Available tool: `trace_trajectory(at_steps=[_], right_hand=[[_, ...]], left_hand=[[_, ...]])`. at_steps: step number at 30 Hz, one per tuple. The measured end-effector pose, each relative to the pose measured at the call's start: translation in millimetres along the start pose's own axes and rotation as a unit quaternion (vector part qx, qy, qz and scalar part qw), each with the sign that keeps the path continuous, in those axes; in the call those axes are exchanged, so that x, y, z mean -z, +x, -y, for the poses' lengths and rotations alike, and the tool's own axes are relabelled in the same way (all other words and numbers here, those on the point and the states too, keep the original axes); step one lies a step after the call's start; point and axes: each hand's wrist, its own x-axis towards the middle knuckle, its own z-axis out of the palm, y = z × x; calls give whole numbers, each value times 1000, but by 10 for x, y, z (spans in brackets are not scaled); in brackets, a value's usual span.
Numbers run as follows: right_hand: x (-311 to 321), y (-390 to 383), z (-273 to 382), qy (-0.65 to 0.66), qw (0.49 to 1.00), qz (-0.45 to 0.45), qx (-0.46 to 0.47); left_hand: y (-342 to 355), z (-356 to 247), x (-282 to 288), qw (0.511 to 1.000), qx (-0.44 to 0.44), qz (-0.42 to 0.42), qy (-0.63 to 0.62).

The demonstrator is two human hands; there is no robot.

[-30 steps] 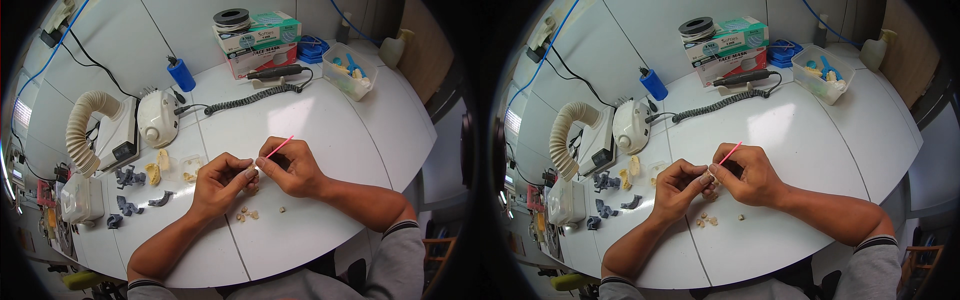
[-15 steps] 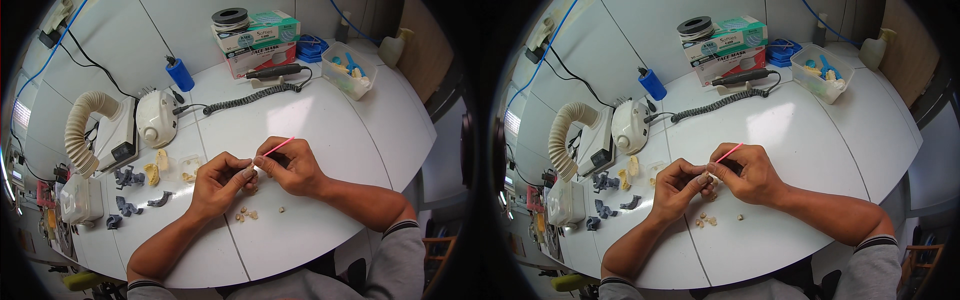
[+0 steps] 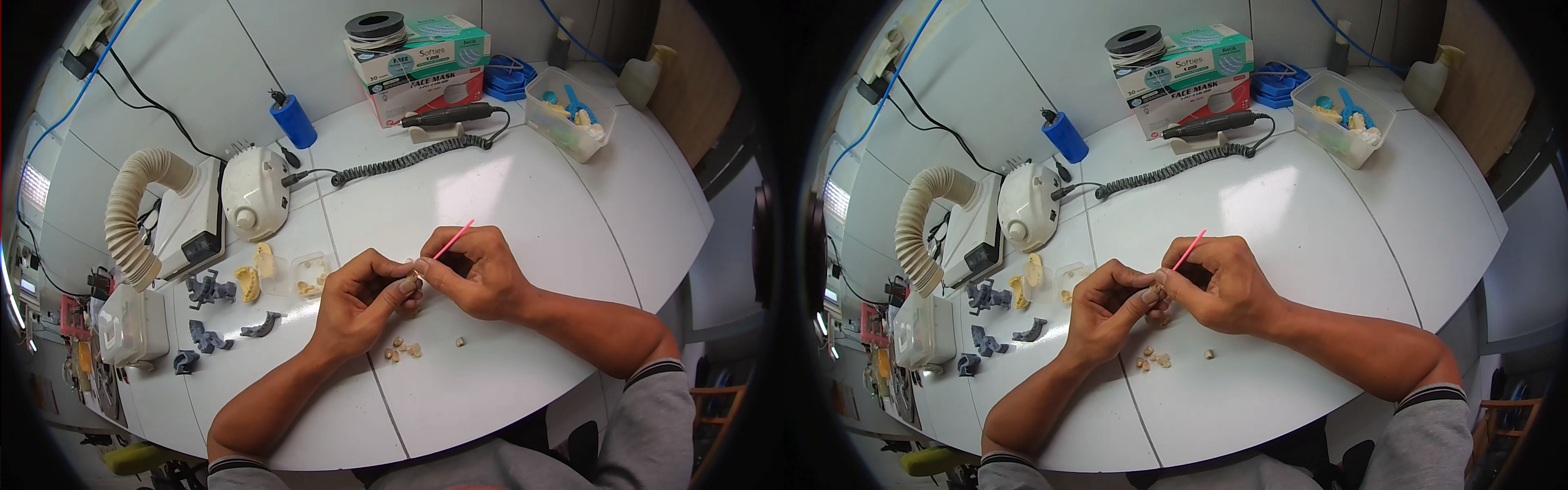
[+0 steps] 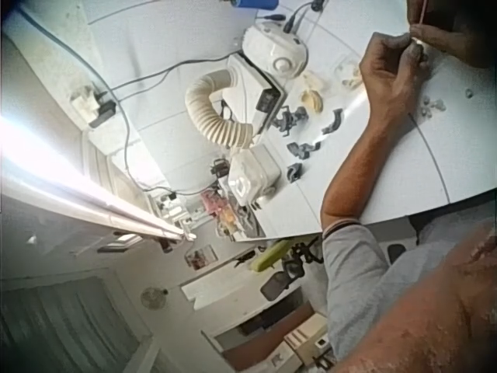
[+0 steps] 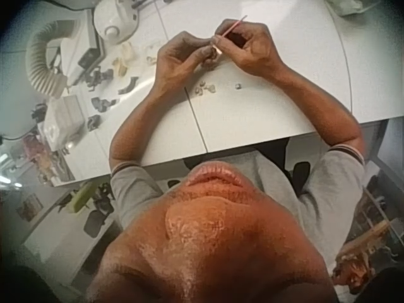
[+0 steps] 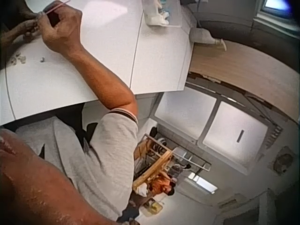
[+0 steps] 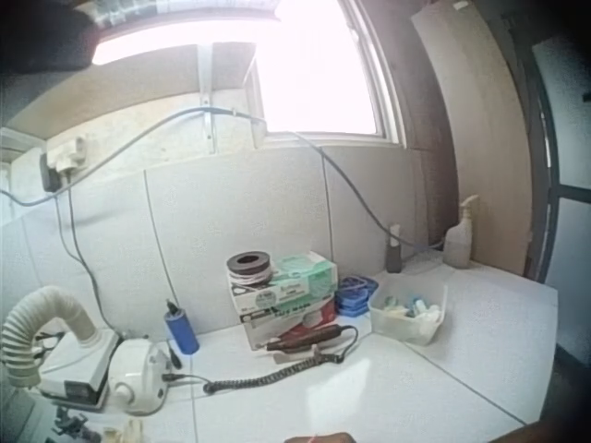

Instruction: Cleaning and inspecting dental crown components using a small pick tool on a lab bench.

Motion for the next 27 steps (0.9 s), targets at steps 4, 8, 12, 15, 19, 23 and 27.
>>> trace_trajectory(at_steps=[4, 8, 12, 15, 19, 23, 27], right_hand=[[-21, 5, 2, 5, 999, -32, 23], [-9, 9, 39, -19, 999, -24, 10], [-19, 0, 37, -12, 999, -34, 10], [-18, -24, 5, -27, 999, -21, 12], [-43, 0, 53, -20, 999, -25, 20], [-46, 14, 31, -30, 998, -38, 34], [-40, 32, 46, -41, 998, -39, 40]], left_hand=[[10, -9, -1, 1000, -3, -3, 2], [9, -6, -17, 1000, -1, -14, 19], [13, -19, -9, 1000, -1, -5, 10], [2, -19, -23, 1000, 6, -5, 18], [-6, -3, -10, 1000, 2, -8, 21], [13, -41, 7, 1000, 1, -9, 15], [19, -31, 11, 1000, 7, -8, 24]])
